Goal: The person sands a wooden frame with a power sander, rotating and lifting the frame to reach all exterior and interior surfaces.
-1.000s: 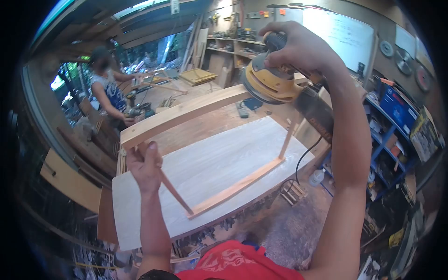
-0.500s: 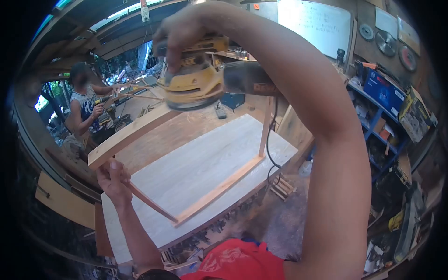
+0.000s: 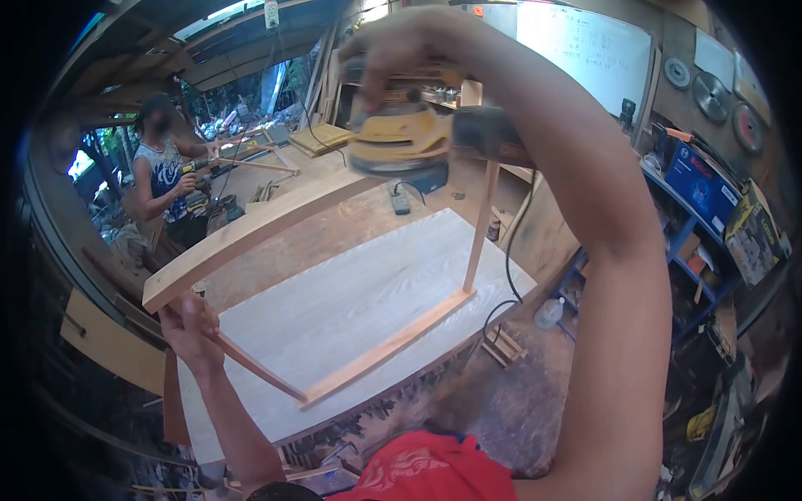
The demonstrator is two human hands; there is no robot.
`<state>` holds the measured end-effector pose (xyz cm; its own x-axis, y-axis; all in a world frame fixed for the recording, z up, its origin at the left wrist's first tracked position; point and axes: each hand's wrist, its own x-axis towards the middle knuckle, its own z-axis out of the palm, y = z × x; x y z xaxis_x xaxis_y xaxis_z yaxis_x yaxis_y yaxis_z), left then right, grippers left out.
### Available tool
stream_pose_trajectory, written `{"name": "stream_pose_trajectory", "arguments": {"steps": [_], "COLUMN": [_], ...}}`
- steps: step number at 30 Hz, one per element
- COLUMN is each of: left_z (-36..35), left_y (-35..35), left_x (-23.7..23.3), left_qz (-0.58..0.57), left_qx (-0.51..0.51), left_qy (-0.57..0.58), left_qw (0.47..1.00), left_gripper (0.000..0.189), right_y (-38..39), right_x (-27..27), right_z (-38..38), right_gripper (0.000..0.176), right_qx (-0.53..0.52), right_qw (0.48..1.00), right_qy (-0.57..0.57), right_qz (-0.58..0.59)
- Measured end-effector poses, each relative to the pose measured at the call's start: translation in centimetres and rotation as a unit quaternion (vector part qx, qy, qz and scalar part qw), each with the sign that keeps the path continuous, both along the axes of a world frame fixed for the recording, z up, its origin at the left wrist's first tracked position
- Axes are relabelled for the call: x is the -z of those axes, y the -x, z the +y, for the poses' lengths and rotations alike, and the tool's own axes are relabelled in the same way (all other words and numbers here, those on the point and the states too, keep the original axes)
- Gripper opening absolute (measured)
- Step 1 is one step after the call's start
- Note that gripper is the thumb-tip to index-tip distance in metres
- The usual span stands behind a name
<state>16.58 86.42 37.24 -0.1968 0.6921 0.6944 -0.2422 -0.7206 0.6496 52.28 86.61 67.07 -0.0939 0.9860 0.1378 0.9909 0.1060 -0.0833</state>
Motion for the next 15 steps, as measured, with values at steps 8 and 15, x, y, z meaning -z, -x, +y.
{"name": "stream_pose_trajectory", "arguments": {"steps": [8, 15], "left_z": [0.1, 0.3], "left_y": [0.2, 0.3], "left_x": [0.1, 0.2], "left_qz": [0.000, -0.027], "left_qx": [0.002, 0.015], "left_qy": [-0.013, 0.002], "left_qw": [1.000, 1.000], "left_gripper": [0.034, 0.032], "right_y": [10.2, 7.0], "right_x": [-3.9, -3.1], "right_z": [-3.6, -1.6], "right_gripper": [0.095, 0.091], "right_qx": [-0.203, -0.142], "right_qw": [0.963, 0.982], "right_qy": [0.122, 0.108], "right_qz": [-0.129, -0.064]}}
